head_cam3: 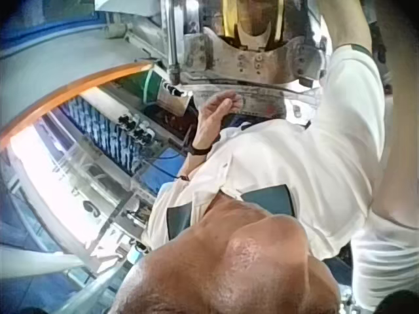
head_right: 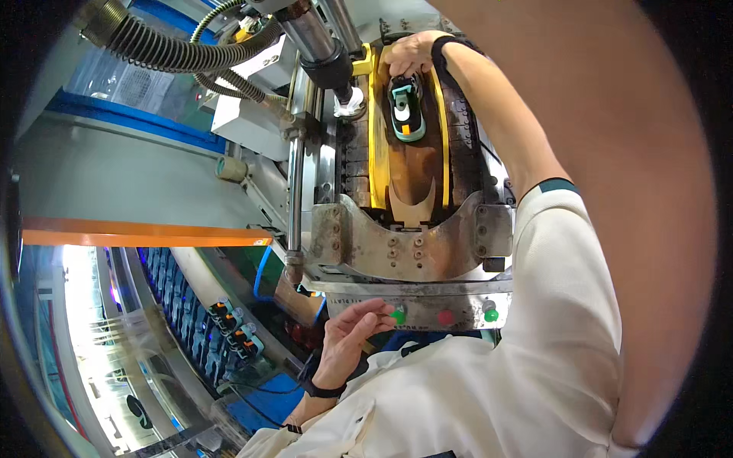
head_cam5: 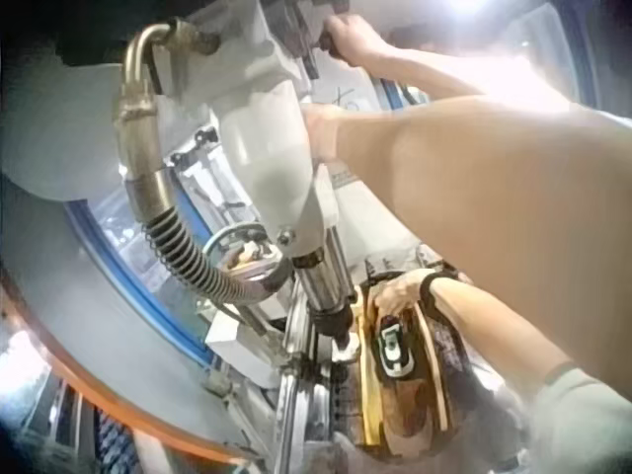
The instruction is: Operating a toe-lasting machine to shape shoe uppers onto lasts in an assembly line.
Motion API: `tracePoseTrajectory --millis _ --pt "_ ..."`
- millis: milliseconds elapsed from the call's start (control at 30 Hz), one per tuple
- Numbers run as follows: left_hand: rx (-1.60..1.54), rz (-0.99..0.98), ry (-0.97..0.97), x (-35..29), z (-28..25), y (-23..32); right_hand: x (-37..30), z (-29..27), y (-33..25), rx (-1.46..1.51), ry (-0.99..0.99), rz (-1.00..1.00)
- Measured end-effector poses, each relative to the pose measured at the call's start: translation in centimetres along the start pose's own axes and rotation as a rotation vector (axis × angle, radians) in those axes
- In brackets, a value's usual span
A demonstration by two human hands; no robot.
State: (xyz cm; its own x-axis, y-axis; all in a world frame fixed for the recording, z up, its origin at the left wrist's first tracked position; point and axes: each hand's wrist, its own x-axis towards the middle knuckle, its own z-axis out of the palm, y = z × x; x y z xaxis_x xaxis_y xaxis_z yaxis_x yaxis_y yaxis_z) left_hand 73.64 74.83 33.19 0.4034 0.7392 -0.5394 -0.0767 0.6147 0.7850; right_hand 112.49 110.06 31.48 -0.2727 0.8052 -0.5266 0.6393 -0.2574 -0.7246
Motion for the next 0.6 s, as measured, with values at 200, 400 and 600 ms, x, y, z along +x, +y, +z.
tracePoseTrajectory --millis 200,400,600 --pt "0.034 -0.012 -0.015 0.8 -0.1 -0.1 4.0 -1.4 2.9 0.124 0.023 -0.051" --pt "0.039 0.053 -0.024 -0.1 0.1 0.9 -5.4 -3.5 0.3 0.073 0.369 -0.027" --pt "0.125 0.255 -0.045 0.7 -0.1 3.6 -19.5 1.5 -10.2 0.356 0.384 -0.601"
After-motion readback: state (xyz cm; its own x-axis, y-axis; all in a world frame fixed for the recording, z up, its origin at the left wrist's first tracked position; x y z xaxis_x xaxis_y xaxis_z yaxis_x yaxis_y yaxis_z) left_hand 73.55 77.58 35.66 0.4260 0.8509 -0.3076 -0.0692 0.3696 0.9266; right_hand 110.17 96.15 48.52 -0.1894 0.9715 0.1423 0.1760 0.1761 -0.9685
